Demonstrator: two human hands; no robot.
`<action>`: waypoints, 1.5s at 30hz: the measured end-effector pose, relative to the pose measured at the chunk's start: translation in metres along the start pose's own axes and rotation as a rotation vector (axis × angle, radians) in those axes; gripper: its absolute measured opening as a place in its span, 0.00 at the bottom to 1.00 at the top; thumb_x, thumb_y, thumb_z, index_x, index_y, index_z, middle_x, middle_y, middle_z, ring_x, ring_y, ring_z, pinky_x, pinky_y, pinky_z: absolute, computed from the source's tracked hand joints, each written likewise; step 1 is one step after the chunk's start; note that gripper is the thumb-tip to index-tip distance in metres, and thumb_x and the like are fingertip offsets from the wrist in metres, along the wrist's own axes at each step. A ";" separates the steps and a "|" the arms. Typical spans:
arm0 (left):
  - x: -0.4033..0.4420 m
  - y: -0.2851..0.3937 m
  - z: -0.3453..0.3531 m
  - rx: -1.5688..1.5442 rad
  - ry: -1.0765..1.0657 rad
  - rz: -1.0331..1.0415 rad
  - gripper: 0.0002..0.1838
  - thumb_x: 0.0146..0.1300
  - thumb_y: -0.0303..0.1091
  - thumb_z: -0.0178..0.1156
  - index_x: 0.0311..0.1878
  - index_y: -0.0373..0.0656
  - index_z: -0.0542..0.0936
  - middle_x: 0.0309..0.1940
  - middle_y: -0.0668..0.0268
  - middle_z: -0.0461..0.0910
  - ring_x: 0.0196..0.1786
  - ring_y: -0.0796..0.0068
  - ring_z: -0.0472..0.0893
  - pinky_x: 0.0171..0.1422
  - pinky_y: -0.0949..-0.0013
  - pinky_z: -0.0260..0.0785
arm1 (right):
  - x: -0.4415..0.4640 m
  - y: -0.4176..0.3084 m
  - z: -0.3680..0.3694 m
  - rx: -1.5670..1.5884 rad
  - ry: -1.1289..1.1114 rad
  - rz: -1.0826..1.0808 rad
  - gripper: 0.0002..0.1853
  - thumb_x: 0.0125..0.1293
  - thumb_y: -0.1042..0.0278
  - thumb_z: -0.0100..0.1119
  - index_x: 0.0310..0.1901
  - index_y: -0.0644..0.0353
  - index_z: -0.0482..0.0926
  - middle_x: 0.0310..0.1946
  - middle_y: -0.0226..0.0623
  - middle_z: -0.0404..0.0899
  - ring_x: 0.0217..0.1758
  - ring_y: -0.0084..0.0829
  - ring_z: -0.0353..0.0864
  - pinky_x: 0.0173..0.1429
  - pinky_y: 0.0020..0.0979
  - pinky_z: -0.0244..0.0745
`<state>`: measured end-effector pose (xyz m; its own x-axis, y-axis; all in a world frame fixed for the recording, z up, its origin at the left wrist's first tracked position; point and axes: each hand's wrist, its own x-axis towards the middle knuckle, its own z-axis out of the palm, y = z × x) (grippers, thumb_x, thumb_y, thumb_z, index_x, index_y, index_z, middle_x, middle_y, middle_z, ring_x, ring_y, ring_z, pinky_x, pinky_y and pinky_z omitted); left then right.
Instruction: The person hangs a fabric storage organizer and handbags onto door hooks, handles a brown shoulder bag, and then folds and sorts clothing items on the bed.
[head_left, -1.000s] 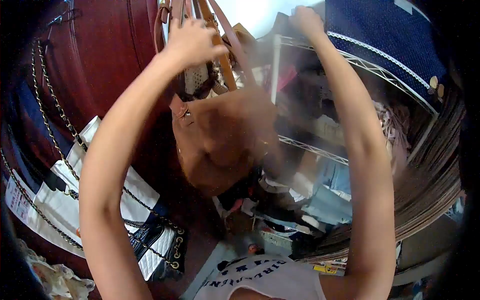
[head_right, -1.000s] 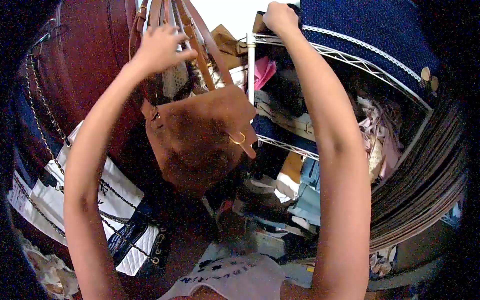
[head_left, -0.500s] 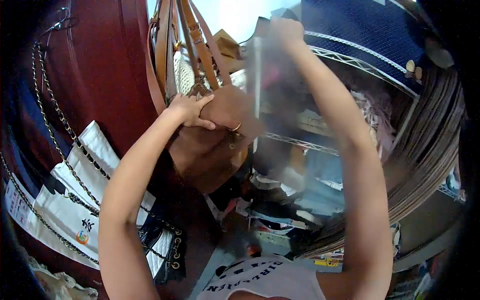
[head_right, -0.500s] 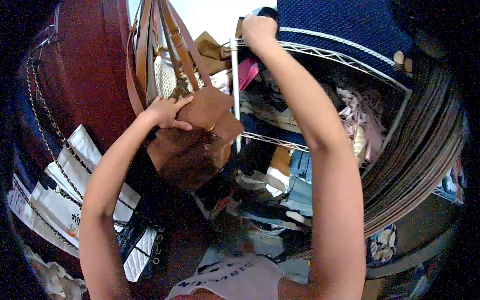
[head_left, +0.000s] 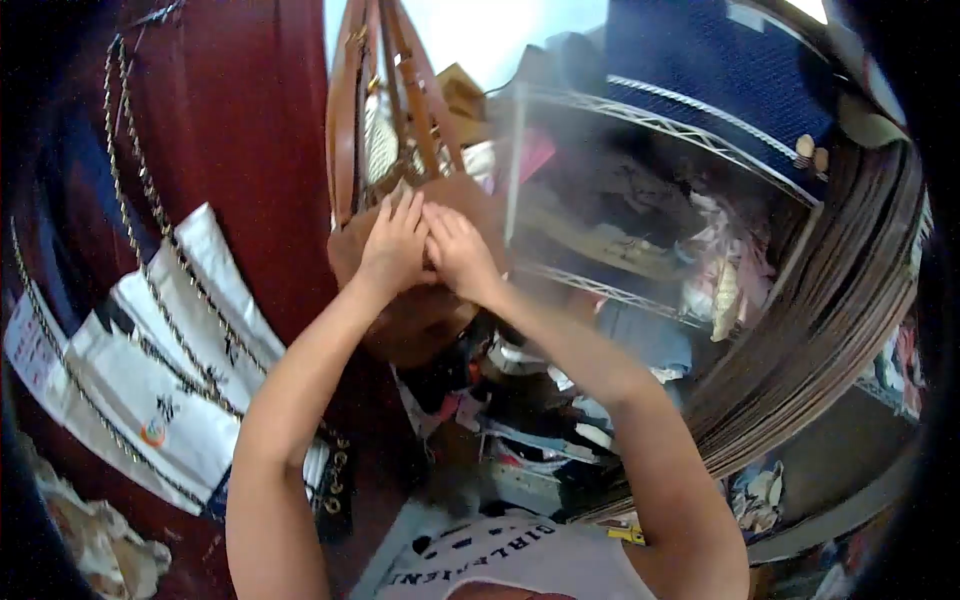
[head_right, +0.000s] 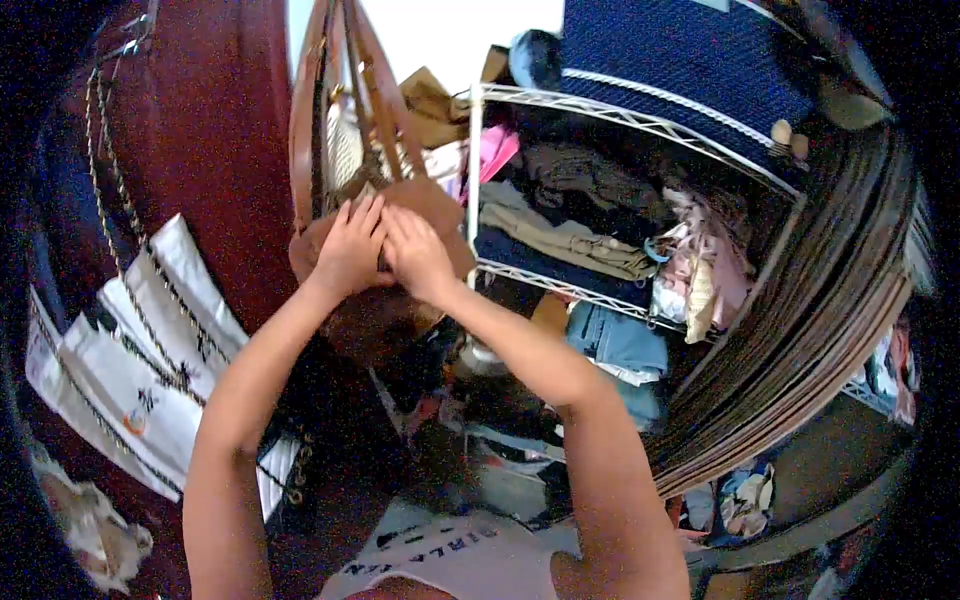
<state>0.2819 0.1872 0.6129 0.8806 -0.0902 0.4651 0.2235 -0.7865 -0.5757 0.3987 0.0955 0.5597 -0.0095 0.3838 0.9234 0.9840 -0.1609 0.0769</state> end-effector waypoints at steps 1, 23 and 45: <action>-0.002 -0.002 0.007 -0.073 0.084 0.001 0.49 0.45 0.64 0.64 0.65 0.39 0.65 0.68 0.54 0.59 0.72 0.58 0.55 0.74 0.50 0.44 | -0.001 0.002 0.001 0.063 0.004 0.017 0.24 0.61 0.69 0.53 0.59 0.65 0.68 0.55 0.47 0.71 0.60 0.45 0.68 0.65 0.40 0.63; -0.035 0.032 -0.009 -0.092 0.069 -0.195 0.40 0.56 0.59 0.59 0.69 0.51 0.62 0.70 0.63 0.57 0.74 0.62 0.52 0.75 0.47 0.41 | -0.078 0.013 -0.069 0.257 -0.169 0.028 0.40 0.57 0.65 0.64 0.68 0.61 0.55 0.65 0.46 0.60 0.67 0.50 0.61 0.69 0.49 0.55; -0.085 0.142 -0.021 -0.664 0.466 -1.057 0.44 0.61 0.44 0.61 0.74 0.47 0.47 0.71 0.41 0.45 0.72 0.42 0.50 0.71 0.50 0.51 | -0.117 -0.012 -0.093 0.365 -0.333 0.042 0.42 0.56 0.67 0.63 0.70 0.58 0.51 0.71 0.55 0.44 0.73 0.55 0.46 0.70 0.48 0.54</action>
<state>0.2300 0.0702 0.5055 0.1572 0.6493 0.7441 0.3444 -0.7422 0.5749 0.3709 -0.0321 0.4856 0.0303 0.6631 0.7479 0.9810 0.1236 -0.1493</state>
